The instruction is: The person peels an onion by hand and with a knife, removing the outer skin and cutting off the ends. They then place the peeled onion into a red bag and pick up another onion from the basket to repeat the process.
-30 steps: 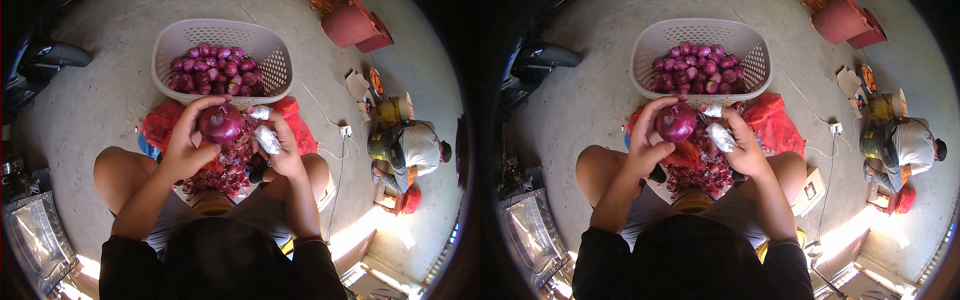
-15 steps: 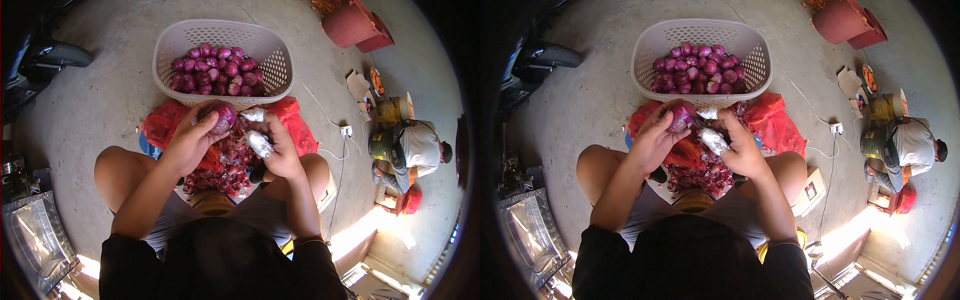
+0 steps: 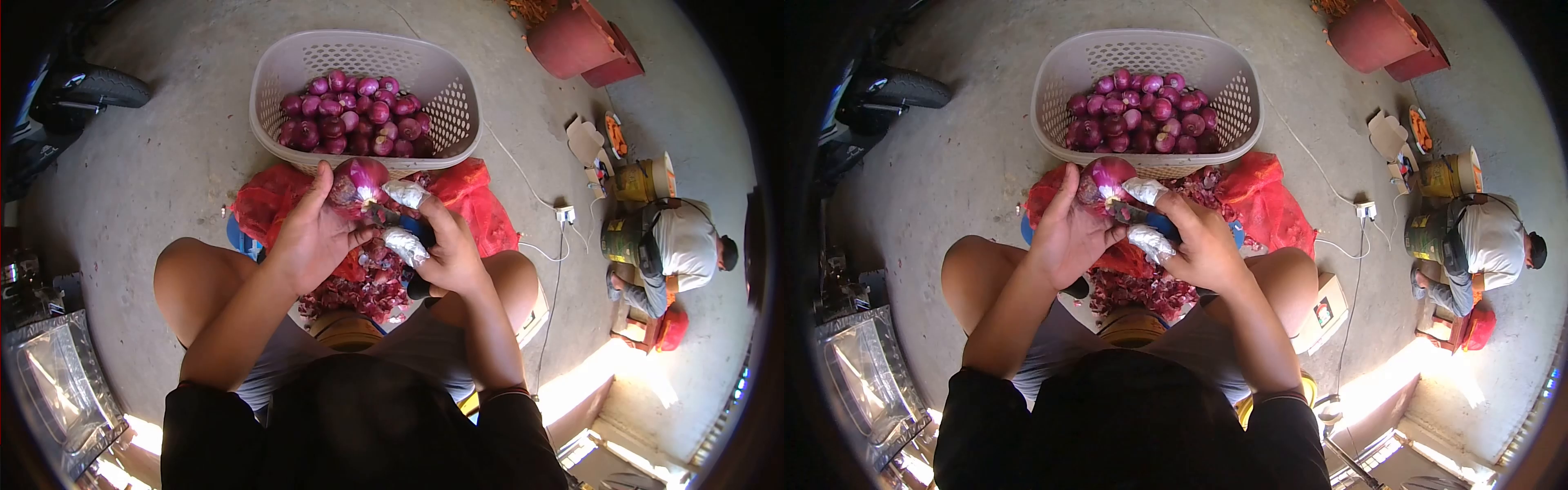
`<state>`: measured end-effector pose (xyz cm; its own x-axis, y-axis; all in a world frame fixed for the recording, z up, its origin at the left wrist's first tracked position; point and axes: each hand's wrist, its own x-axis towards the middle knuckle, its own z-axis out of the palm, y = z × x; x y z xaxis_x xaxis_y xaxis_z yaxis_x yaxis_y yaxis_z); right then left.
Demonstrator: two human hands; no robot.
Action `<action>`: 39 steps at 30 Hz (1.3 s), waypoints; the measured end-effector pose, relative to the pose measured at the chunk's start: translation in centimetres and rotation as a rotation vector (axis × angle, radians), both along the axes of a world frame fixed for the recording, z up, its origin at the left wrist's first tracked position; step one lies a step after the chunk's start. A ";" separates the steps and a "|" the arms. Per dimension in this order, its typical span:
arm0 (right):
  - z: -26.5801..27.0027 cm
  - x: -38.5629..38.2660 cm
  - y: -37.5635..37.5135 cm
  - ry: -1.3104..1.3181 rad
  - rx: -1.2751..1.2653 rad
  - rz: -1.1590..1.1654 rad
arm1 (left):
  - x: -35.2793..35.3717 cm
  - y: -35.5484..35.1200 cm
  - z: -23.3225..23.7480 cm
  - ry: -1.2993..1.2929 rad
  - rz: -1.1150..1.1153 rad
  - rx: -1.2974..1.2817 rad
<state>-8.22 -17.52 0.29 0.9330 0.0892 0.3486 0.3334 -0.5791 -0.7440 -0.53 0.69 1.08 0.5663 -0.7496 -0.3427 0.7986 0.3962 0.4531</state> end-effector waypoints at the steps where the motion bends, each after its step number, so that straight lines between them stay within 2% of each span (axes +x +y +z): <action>1: 0.3 0.1 0.2 0.002 0.006 0.001 | 0.0 0.0 0.0 -0.001 -0.007 -0.001; 5: -0.3 0.0 0.0 -0.001 -0.015 0.010 | -0.1 -0.1 0.4 0.001 -0.006 0.003; 11: -0.1 0.1 0.6 -0.013 0.112 -0.025 | -0.2 -0.1 0.1 -0.002 -0.010 -0.043; 21: -0.4 0.6 0.7 -0.095 0.087 -0.039 | -0.3 -0.1 0.1 0.001 -0.007 -0.046; 24: 0.0 0.9 0.4 -0.086 0.069 -0.076 | -0.4 0.1 -0.7 0.032 -0.074 -0.106; 30: 0.0 0.9 0.3 -0.186 0.117 -0.031 | -0.7 0.0 0.4 -0.002 -0.019 -0.103; 33: -1.1 -0.5 0.4 0.021 0.349 -0.112 | -0.3 0.3 -0.3 -0.181 0.066 -0.103; 36: -0.9 0.1 -0.2 -0.040 0.321 -0.008 | -0.2 0.0 0.5 -0.550 0.251 0.076; 37: -0.2 -0.2 0.0 0.068 0.410 -0.045 | 0.0 0.1 1.1 -0.520 0.273 0.091; 39: 0.1 -0.4 -0.8 0.097 0.416 0.017 | 0.8 0.3 0.4 -0.782 0.301 0.134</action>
<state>-8.63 -18.32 0.35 0.9629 -0.0243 0.2686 0.2571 -0.2180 -0.9415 0.23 0.95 1.51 0.8462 -0.5096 0.1555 0.1051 0.4457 0.8890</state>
